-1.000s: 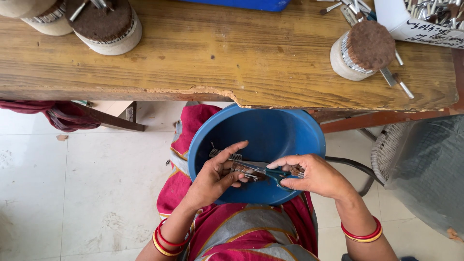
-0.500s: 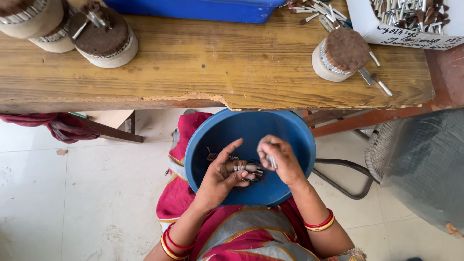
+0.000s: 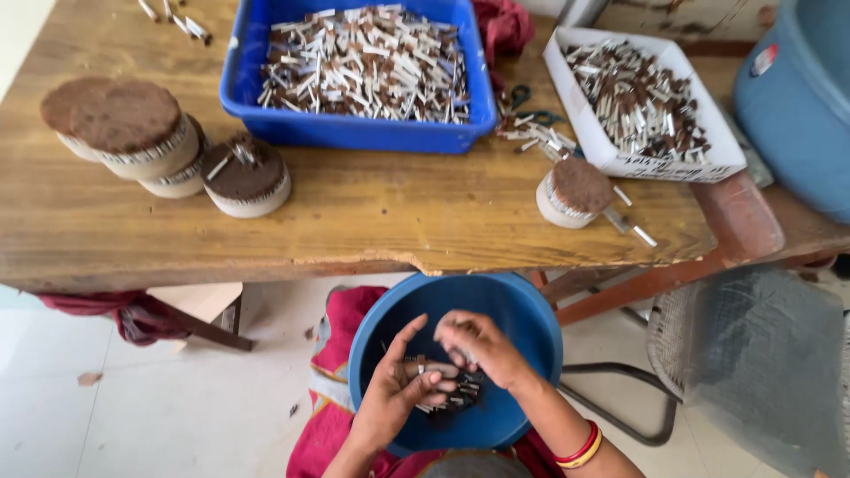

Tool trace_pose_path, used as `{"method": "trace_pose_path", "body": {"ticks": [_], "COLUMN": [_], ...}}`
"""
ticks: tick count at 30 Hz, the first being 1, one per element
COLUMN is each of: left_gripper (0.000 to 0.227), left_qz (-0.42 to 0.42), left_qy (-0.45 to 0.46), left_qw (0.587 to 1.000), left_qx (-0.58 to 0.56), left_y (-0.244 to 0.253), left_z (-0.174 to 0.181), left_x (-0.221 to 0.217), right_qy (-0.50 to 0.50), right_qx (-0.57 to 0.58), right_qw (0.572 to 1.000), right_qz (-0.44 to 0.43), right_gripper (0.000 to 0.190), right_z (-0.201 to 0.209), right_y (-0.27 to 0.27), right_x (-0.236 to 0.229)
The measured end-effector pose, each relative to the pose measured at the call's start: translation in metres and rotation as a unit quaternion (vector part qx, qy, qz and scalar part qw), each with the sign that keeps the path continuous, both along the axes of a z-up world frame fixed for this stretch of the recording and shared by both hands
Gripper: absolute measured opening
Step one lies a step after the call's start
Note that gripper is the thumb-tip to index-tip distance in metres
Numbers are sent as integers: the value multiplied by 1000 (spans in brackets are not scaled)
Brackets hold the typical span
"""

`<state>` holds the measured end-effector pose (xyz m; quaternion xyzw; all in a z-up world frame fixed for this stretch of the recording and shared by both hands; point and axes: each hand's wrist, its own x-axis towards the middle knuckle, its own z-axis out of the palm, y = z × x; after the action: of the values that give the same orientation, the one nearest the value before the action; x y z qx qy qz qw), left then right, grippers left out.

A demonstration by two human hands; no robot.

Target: The person sits with a blue basin on their lap, picking small metal tubes from the basin and pressing them into round brown fibrous discs one at a time. Finished discs with protruding tubes are placed on the wooden workbench, and the person occasionally reaches into trays of parts on the bench for more components.

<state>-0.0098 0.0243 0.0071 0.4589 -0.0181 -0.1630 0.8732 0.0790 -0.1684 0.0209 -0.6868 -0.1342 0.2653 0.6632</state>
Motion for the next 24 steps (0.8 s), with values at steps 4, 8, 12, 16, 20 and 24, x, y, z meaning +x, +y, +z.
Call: {"method": "trace_pose_path", "body": {"ticks": [4, 8, 12, 16, 20, 24], "left_gripper": [85, 83, 69, 53, 56, 83], "left_qz": [23, 15, 76, 351, 540, 542], "left_qy": [8, 39, -8, -232, -320, -279], "left_qw": [1000, 999, 997, 856, 537, 383], "left_qx": [-18, -8, 28, 300, 563, 694], "left_y": [7, 14, 33, 103, 189, 247], "left_z": [-20, -21, 13, 86, 156, 175], "left_x": [9, 13, 9, 24, 76, 137], "right_qy": [-179, -610, -674, -718, -604, -532], "right_qx": [-108, -179, -269, -176, -174, -245], "right_qw": [975, 770, 677, 670, 772, 798], "right_qz": [79, -64, -121, -70, 92, 139], "right_gripper": [11, 3, 42, 54, 28, 26], "right_z": [72, 161, 224, 230, 178, 152], "right_y": [47, 97, 133, 137, 106, 78], "right_x": [10, 82, 151, 113, 66, 41]}}
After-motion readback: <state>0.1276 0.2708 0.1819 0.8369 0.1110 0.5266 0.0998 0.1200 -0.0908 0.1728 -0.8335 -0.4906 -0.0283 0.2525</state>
